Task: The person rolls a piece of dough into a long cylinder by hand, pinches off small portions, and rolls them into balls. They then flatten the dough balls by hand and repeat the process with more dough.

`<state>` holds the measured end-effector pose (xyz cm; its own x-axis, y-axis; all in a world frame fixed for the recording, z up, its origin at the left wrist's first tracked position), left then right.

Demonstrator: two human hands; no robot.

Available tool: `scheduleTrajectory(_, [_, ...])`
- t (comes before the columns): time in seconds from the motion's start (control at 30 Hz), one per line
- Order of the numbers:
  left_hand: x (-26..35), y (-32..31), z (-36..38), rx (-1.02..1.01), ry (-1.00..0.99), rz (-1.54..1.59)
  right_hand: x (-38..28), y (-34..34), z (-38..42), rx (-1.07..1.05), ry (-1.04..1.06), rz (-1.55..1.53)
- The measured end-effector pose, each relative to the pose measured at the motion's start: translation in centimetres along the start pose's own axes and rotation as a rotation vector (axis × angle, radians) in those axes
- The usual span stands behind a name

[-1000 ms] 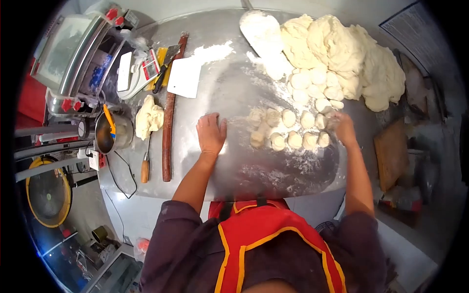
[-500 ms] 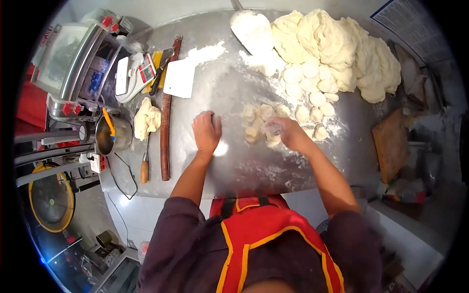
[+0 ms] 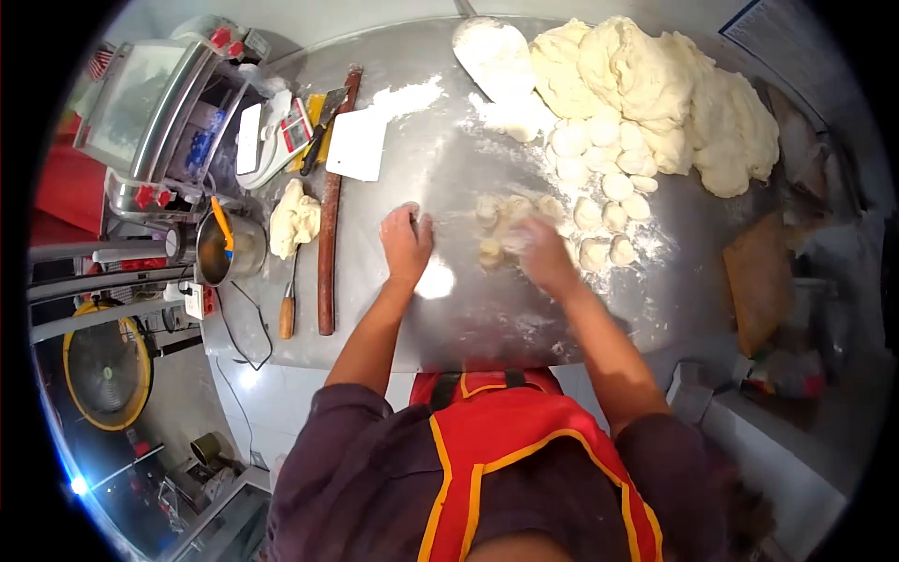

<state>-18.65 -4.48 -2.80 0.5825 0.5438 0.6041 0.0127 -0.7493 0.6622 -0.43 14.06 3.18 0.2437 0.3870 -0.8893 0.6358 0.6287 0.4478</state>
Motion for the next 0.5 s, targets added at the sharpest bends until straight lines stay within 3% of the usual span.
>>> scheduleTrajectory(0.1, [2.7, -0.7, 0.4, 0.034, 0.124, 0.185, -4.3, -1.9, 0.0, -0.122, -0.090, 0.105])
scheduleTrajectory(0.2, [7.7, -1.1, 0.9, -0.161, 0.097, 0.185, -1.1, 1.7, -0.4, -0.015, 0.062, 0.065])
scheduleTrajectory(0.27, [10.2, -2.8, 1.2, -0.258, -0.016, 0.121, 2.1, 5.6, -1.1, 0.222, 0.175, 0.444])
scheduleTrajectory(0.37, [12.6, -5.5, 1.1, -0.313, -0.170, -0.035, 6.1, 10.3, -2.0, 0.140, 0.206, 0.725])
scheduleTrajectory(0.43, [11.6, -6.0, 1.7, -0.407, -0.139, -0.092, 9.3, 11.0, -2.1, -0.007, 0.226, 0.841])
scheduleTrajectory(0.5, [10.8, -7.1, 1.3, -0.439, -0.157, -0.162, 10.4, 11.2, -1.7, -0.019, 0.260, 0.847])
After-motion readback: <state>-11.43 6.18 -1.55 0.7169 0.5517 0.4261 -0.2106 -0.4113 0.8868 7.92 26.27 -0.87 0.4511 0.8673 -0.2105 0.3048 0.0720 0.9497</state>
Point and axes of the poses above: each hand's wrist, its own z-axis away from the middle knuckle, its own y-axis out of the back of the hand, x = y × z, the point moved 1 cm from there along -z, towards the middle knuckle, and after that the axes turned 14 degrees about x, right-handed, at the moved point
